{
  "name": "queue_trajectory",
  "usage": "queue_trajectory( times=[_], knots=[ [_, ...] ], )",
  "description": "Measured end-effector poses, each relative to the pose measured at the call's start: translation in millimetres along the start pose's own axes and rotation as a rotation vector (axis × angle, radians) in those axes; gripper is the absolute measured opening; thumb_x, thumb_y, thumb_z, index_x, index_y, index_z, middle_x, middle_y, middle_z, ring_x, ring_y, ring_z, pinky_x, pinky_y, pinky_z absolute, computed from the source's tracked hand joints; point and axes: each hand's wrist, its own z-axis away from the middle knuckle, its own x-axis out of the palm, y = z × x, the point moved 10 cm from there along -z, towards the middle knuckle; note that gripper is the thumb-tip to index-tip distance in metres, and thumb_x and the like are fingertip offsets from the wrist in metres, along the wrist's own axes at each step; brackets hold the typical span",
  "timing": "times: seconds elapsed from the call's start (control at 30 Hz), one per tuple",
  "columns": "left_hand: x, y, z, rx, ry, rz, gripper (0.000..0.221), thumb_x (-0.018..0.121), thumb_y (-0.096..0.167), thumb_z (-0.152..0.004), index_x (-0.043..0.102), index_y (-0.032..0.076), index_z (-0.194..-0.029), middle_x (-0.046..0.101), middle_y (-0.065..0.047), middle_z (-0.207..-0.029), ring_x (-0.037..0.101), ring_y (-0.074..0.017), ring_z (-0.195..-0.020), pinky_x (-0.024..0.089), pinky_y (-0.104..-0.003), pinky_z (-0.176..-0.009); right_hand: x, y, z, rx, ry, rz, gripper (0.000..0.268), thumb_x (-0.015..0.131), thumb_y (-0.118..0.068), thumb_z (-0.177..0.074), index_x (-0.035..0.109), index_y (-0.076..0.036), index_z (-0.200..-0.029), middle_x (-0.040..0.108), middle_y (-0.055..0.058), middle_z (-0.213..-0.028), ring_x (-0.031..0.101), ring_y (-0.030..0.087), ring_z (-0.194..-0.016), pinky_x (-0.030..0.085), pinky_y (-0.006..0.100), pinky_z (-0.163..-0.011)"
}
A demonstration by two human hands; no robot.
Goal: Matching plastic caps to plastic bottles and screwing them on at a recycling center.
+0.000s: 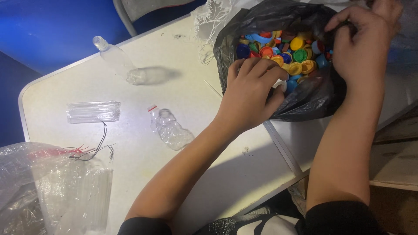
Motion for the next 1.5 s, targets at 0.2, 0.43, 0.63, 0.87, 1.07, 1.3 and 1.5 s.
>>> queue_trajectory(
  times=[0.2,0.43,0.63,0.87,1.07,1.3,1.5],
  knots=[
    [-1.4,0.9,1.9,0.007,0.005,-0.001,0.023,0.071,0.021,-0.09,0.068,0.015,-0.112,0.064,-0.004,-0.119,0.056,-0.0294,-0.123,0.035,-0.053,-0.116,21.3,-33.8,-6.1,-0.026,-0.267,-0.157,0.018,0.067,-0.013,-0.09,0.08,-0.018,-0.101,0.056,0.008,-0.151,0.038,0.035,-0.139,0.024,0.053,-0.117],
    [4.0,-0.8,3.2,0.013,-0.003,-0.021,0.023,0.071,0.022,-0.089,0.068,0.015,-0.11,0.064,-0.005,-0.118,0.057,-0.0288,-0.121,0.035,-0.055,-0.115,42.0,3.1,-1.5,0.082,-0.235,0.016,0.07,0.091,-0.045,-0.07,0.072,-0.004,-0.124,0.054,0.019,-0.142,0.038,0.044,-0.127,0.025,0.06,-0.099],
    [6.5,-3.0,4.5,0.003,-0.003,0.008,0.022,0.071,0.021,-0.089,0.068,0.015,-0.111,0.064,-0.004,-0.118,0.057,-0.0278,-0.122,0.036,-0.054,-0.117,50.4,40.0,3.3,0.219,-0.11,-0.067,0.023,0.077,-0.017,-0.096,0.066,-0.01,-0.115,0.061,0.006,-0.133,0.05,0.031,-0.136,0.032,0.058,-0.116],
    [8.9,-1.5,6.8,0.008,0.007,0.002,0.023,0.071,0.02,-0.088,0.067,0.015,-0.109,0.063,-0.004,-0.119,0.056,-0.0283,-0.121,0.035,-0.055,-0.116,53.0,20.4,10.0,-0.07,-0.104,-0.08,0.018,0.061,0.009,-0.097,0.065,-0.008,-0.094,0.053,0.004,-0.144,0.044,0.024,-0.147,0.038,0.041,-0.124],
    [8.3,-2.2,8.1,-0.011,-0.01,0.004,0.022,0.071,0.021,-0.087,0.068,0.016,-0.108,0.064,-0.004,-0.118,0.057,-0.0275,-0.122,0.035,-0.055,-0.117,62.1,19.5,2.8,0.119,-0.289,-0.016,0.02,0.066,-0.008,-0.096,0.081,-0.02,-0.104,0.057,0.008,-0.146,0.041,0.04,-0.135,0.026,0.058,-0.113],
    [6.2,-1.0,7.1,0.008,0.005,-0.007,0.025,0.071,0.021,-0.086,0.068,0.016,-0.11,0.063,-0.005,-0.119,0.057,-0.0281,-0.122,0.035,-0.055,-0.117,61.1,7.8,-10.9,0.156,-0.333,-0.17,0.023,0.077,-0.039,-0.091,0.078,-0.024,-0.108,0.056,0.01,-0.141,0.038,0.04,-0.134,0.021,0.062,-0.111],
    [5.3,-0.3,7.7,0.004,-0.003,0.006,0.024,0.071,0.021,-0.087,0.068,0.016,-0.11,0.063,-0.004,-0.118,0.057,-0.0273,-0.122,0.036,-0.054,-0.117,76.8,22.0,-8.3,0.188,-0.349,-0.134,0.029,0.082,-0.047,-0.087,0.079,-0.024,-0.105,0.058,0.008,-0.144,0.041,0.039,-0.138,0.021,0.065,-0.111]
  ],
)
